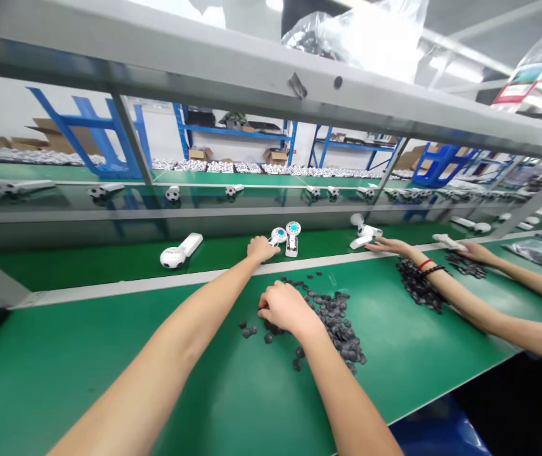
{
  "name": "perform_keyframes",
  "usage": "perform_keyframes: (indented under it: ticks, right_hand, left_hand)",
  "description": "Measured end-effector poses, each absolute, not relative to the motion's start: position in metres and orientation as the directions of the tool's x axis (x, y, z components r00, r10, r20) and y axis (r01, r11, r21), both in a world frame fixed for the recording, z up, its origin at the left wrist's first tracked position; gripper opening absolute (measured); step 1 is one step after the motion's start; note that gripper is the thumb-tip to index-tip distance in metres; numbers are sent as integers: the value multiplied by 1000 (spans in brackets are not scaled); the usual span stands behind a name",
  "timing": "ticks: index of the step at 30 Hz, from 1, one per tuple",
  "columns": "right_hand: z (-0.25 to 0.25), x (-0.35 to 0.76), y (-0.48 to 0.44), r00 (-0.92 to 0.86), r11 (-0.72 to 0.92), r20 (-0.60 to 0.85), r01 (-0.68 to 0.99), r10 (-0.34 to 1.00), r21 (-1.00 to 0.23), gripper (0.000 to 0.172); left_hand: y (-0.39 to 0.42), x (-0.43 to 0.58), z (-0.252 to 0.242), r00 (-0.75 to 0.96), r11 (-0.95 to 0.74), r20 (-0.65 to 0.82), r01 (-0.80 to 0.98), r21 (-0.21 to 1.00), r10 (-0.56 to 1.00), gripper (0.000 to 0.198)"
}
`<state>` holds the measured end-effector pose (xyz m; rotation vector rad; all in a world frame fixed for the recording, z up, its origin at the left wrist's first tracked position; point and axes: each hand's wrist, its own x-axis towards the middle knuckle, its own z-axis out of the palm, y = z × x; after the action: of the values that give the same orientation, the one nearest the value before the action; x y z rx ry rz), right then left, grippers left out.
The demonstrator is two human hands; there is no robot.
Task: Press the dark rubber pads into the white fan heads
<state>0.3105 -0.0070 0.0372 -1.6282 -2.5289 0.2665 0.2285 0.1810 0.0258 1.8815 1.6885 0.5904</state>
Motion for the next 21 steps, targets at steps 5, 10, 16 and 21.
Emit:
perform_keyframes:
  ticks: [5, 10, 16, 21]
  right_hand:
    - [36, 312, -6, -418, 414, 43, 874, 908, -253, 18]
    - [35, 320, -2, -414, 405, 44, 854, 909, -326, 31]
    - [40, 325, -4, -372, 339, 7, 838, 928, -427, 24]
    - [39, 321, -9, -421, 333, -73, 801, 904, -498, 12]
  left_hand:
    - [178, 185, 36, 166, -65, -38, 570, 819, 985, 38]
    - [128, 124, 39, 258, -112, 41, 267, 957, 965, 47]
    - [15, 53, 28, 501, -42, 33, 5, 999, 865, 42]
    - [-37, 29, 21, 563, 209, -115, -104, 972, 818, 51]
